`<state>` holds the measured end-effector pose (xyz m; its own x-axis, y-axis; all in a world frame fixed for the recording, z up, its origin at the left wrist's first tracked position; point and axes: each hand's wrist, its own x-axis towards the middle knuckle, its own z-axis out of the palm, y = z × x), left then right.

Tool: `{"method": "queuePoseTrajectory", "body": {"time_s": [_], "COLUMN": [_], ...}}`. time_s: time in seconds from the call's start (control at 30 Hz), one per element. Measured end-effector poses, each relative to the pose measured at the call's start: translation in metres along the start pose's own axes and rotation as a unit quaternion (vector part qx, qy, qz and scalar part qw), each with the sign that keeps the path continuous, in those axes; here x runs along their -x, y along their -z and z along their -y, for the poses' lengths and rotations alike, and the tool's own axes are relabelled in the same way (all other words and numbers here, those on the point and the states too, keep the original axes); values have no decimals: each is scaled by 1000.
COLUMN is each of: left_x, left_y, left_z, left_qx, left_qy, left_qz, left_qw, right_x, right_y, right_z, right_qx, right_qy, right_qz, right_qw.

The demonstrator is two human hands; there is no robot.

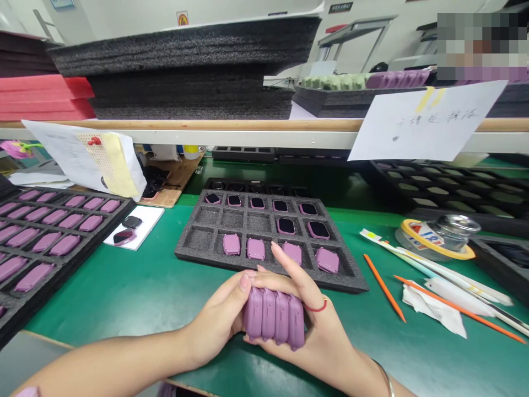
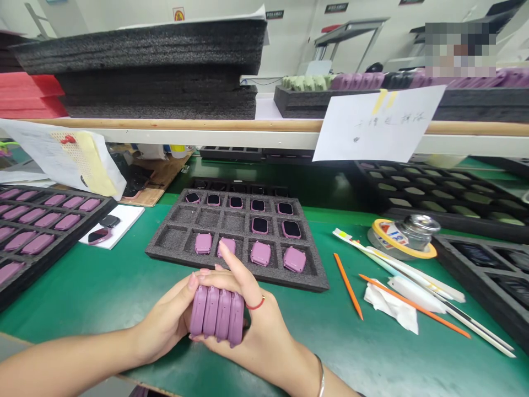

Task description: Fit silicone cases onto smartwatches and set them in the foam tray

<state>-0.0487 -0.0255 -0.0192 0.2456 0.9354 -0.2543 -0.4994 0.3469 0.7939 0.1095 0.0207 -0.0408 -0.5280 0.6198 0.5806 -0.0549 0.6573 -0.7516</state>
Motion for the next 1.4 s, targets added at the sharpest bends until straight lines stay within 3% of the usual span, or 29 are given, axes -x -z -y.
{"method": "queuePoseTrajectory", "body": {"time_s": [0.17, 0.33, 0.5, 0.57, 0.67, 0.8, 0.9, 1.03, 1.13, 1.27, 1.33, 1.4], "left_x": [0, -1, 2, 4, 6, 7, 6, 2, 0, 1, 2, 3], "left_y": [-1, -1, -1, 0, 2, 4, 5, 5, 7, 13, 14, 12], "left_z": [-4, -10, -9, -10, -13, -14, -12, -8, -5, 1, 3, 2], "left_qx": [-26, -169, -265, -301, -371, -411, -422, -432, -431, -444, -436, -378], "left_qy": [-8, -67, -82, -117, -189, -254, -298, -353, -372, -336, -296, -225], "left_qz": [-5, 86, 9, -21, -12, 18, 30, 49, 76, 81, 67, 58], "left_qw": [1000, 980, 961, 946, 909, 875, 856, 828, 819, 827, 847, 896], "right_x": [1, 0, 1, 2, 2, -1, -5, -8, -6, -2, 0, 1], "right_y": [0, -1, 2, 5, 10, 11, 10, 8, 2, -5, -7, -6], "right_z": [0, 1, 5, 8, 7, -2, -2, 9, 15, 14, 13, 12], "right_qx": [20, 51, 129, 110, -6, -171, -237, -287, -281, -169, -104, -50], "right_qy": [5, 42, 76, 45, -49, -170, -240, -293, -278, -186, -135, -92], "right_qz": [-4, 30, 58, 42, 4, -48, -19, 71, 70, 6, -24, -50], "right_qw": [1000, 997, 987, 992, 999, 969, 941, 909, 916, 968, 985, 993]}}
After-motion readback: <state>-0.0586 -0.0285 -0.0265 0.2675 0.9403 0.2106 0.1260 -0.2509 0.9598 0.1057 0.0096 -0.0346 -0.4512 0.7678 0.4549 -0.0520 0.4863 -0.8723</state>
